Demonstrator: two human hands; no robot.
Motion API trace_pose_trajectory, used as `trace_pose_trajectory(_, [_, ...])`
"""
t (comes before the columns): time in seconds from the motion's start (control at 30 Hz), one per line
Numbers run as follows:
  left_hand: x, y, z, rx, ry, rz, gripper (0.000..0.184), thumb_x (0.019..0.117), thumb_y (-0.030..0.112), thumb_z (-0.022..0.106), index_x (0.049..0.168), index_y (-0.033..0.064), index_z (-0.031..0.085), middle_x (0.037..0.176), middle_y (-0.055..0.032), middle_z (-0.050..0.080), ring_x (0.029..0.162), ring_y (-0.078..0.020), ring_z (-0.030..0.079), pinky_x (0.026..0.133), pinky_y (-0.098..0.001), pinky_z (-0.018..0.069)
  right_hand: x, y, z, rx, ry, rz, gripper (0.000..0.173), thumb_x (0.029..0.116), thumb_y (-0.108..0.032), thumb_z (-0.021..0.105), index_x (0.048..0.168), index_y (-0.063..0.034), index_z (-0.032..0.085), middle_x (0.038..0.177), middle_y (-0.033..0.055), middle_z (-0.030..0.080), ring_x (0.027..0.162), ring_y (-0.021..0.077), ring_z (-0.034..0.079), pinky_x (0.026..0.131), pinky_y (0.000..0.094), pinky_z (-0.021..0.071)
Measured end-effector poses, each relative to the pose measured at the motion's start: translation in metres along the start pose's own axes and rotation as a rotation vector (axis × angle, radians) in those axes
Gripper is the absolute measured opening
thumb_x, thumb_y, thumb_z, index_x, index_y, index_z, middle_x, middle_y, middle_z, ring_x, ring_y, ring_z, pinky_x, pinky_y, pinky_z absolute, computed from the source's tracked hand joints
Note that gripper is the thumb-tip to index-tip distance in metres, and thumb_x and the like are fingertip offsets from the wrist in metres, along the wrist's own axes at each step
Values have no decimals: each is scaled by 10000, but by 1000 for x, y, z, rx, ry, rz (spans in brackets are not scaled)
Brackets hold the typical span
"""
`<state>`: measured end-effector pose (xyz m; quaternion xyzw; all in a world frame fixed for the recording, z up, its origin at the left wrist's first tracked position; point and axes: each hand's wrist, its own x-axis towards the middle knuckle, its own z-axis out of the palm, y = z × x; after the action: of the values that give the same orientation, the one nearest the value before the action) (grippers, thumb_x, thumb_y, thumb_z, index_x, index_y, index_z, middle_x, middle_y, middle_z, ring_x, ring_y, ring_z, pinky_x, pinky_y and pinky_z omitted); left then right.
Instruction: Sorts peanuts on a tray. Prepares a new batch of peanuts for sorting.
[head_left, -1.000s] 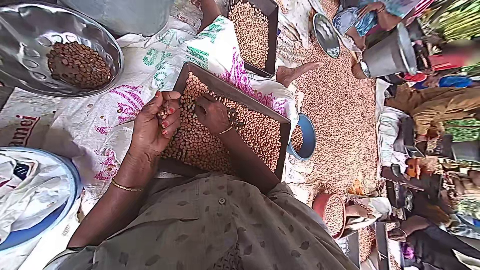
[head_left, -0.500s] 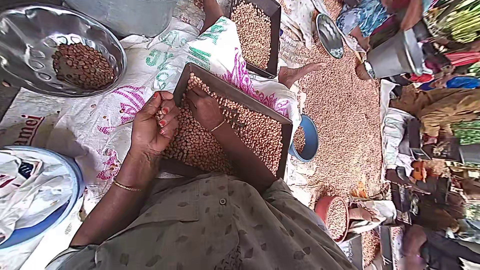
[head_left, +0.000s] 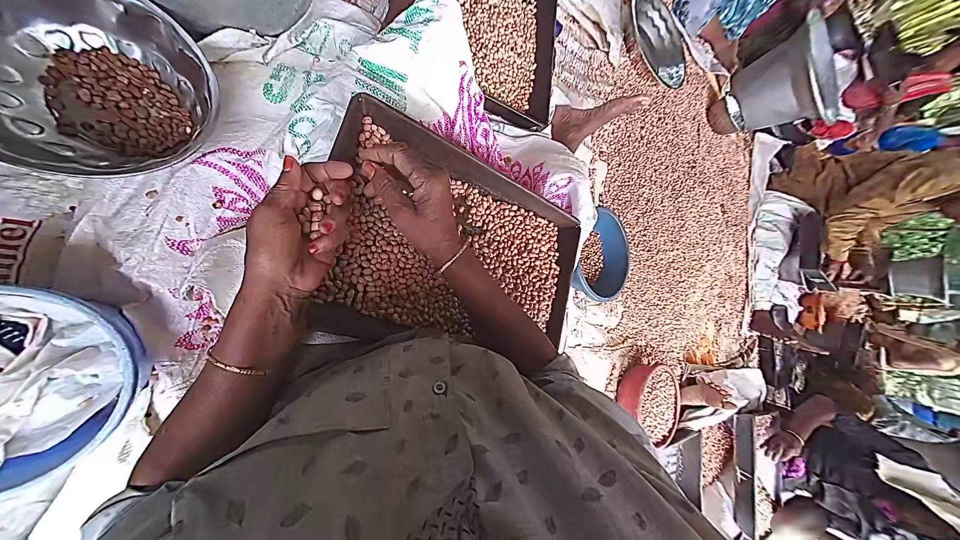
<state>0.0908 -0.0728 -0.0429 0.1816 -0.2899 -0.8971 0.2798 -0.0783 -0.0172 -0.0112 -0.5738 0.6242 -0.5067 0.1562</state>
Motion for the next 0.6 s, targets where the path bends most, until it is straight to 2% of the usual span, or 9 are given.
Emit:
trace_pose_trajectory(0.03, [-7,-1,-4,-68,-17,13,537,1123,422,101,1052,148,557,732,58,429,457,-1,295,403,-118,241,-3,8,4,-33,-29,11,194,964,24,608,1117,116,684,1012,213,722,828,211,722,758,344,623])
trace_pose_trajectory(0.1, [-11,-2,-8,-172,-27,23,444,1130,378,140,932,170,479,678,64,359,442,-1,258,398,-112,221,-15,22,12,-161,-181,-26,230,934,-12,661,1139,81,708,1128,207,725,1045,274,713,929,404,586])
trace_pose_trajectory(0.13, [-10,-1,-8,-197,-38,27,426,1133,364,150,909,177,460,665,72,355,436,6,264,398,-105,231,-25,28,17,-265,-265,-74,279,898,-39,673,1157,50,728,1202,200,717,1176,319,663,1046,457,506])
trace_pose_trajectory(0.2, [3,4,-4,-205,-55,39,435,1139,335,156,907,183,491,652,92,400,435,17,316,400,-94,282,-41,42,19,-498,-399,-142,294,944,-159,655,1205,-63,747,1381,156,654,1362,364,547,1168,553,354])
trace_pose_trajectory(0.23, [12,7,-2,-215,-45,45,455,1140,317,163,896,190,525,627,104,432,429,22,349,394,-97,307,-48,51,15,-592,-391,-163,292,981,-185,633,1234,-93,745,1403,151,637,1369,374,536,1166,561,357])
trace_pose_trajectory(0.33, [19,11,0,-275,-44,66,466,1140,292,165,907,177,551,612,99,454,433,19,385,399,-104,336,-57,75,-14,-759,-165,-123,179,996,-123,617,1061,-46,765,1203,166,704,1154,363,649,986,492,523])
trace_pose_trajectory(0.43, [19,10,0,-310,-70,66,459,1139,277,164,921,164,551,633,86,465,441,11,395,404,-104,345,-68,68,-44,-794,-89,26,228,885,37,568,1002,-31,751,1170,156,726,1140,348,665,961,523,501])
trace_pose_trajectory(0.53, [20,9,-1,-312,-84,51,440,1139,265,171,944,154,550,658,79,473,452,11,403,407,-98,346,-84,34,-49,-577,-184,-4,260,865,23,594,1042,-50,770,1192,142,721,1141,306,652,972,504,467])
trace_pose_trajectory(0.6, [20,9,-1,-306,-78,45,436,1138,260,163,946,155,540,665,76,472,456,10,401,408,-97,343,-95,13,-39,-413,-327,-39,197,902,-24,662,1061,-32,777,1136,165,706,1071,279,672,927,408,566])
